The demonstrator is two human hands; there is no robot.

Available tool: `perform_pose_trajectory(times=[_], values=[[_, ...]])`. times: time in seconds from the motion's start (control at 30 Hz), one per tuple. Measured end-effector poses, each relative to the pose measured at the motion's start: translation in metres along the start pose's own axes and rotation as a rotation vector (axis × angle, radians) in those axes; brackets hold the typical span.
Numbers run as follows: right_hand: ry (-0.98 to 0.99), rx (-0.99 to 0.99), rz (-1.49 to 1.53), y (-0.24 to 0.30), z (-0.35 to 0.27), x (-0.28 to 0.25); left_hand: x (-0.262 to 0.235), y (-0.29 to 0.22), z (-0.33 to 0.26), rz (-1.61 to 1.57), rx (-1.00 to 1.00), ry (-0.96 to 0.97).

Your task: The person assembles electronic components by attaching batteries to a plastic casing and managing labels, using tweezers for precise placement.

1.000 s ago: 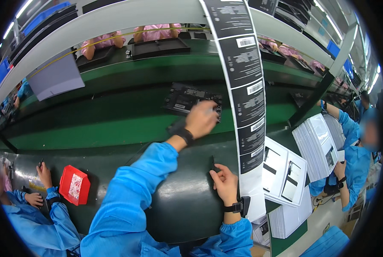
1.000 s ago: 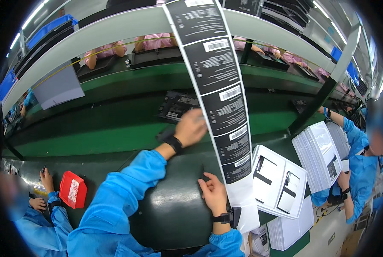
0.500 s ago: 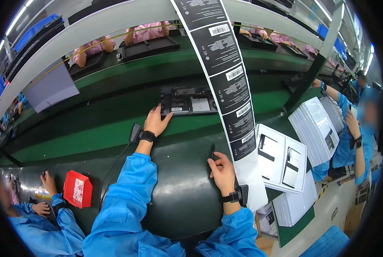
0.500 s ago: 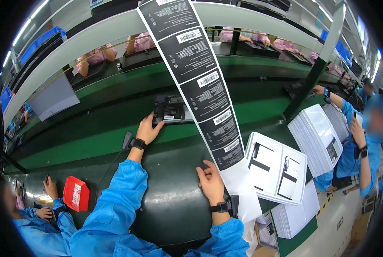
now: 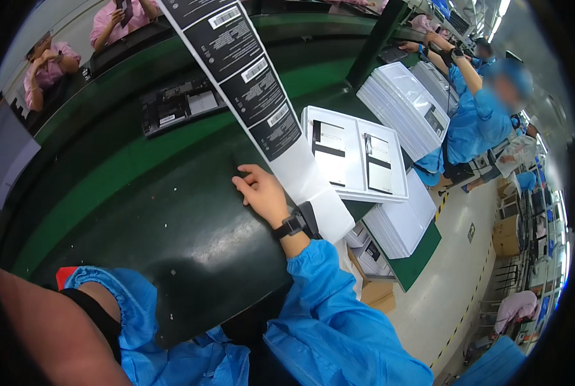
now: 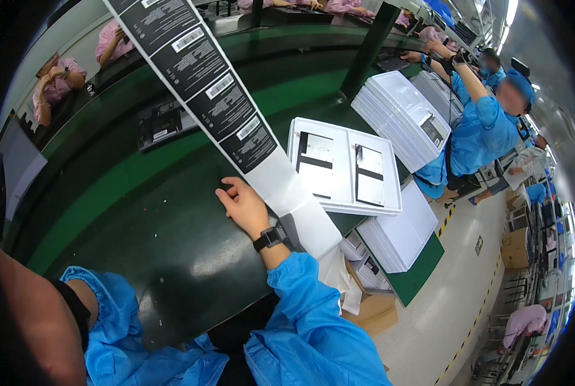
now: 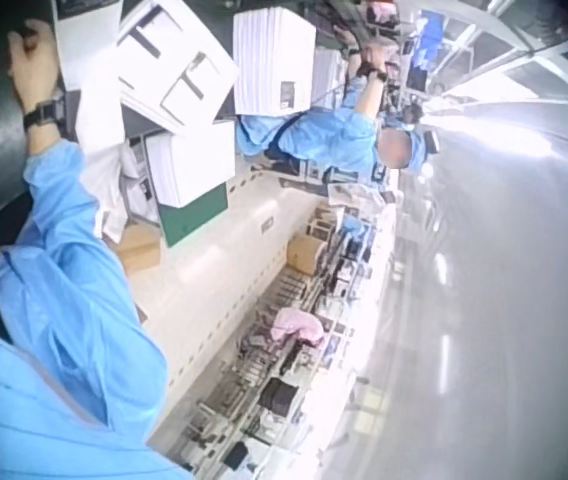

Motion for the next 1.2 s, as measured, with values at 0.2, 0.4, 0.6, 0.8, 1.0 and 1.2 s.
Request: perform_pose_trajectory(times=[0.2, 0.4, 0.6, 0.8, 1.0, 1.2], values=[[-0.042, -0.104, -0.06, 0.002, -0.012, -0.001, -0.006, -0.044, -0.006, -0.013, 0.01, -0.043], [-0.273, -0.353, -0.284, -0.006, -0.028, 0.006, 0.004, -0.074, -0.006, -0.068, 0.06, -0.078], [-0.318, -0.368, -0.466, -0.002, -0.029, 0.008, 0.014, -0.088, -0.007, -0.124, 0.105, -0.098], [-0.162, 0.114, 0.027, -0.002, -0.032, -0.033, 0.022, -0.099, -0.018, -0.173, 0.113, -0.12], [-0.308, -0.02, 0.336, 0.015, -0.065, -0.091, 0.05, -0.066, -0.022, -0.267, 0.234, -0.21], [-0.865, -0.545, -0.367, -0.014, -0.033, -0.241, 0.065, -0.038, -0.02, -0.247, 0.333, -0.292]])
Point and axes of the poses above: each hand's wrist, its own z-axis towards the middle knuckle, its own x-axis out of the palm, y = z × x, the point moved 3 cm from there along z, towards the middle knuckle, and after that the axes turned 15 degrees about x, right-handed, at the moved point
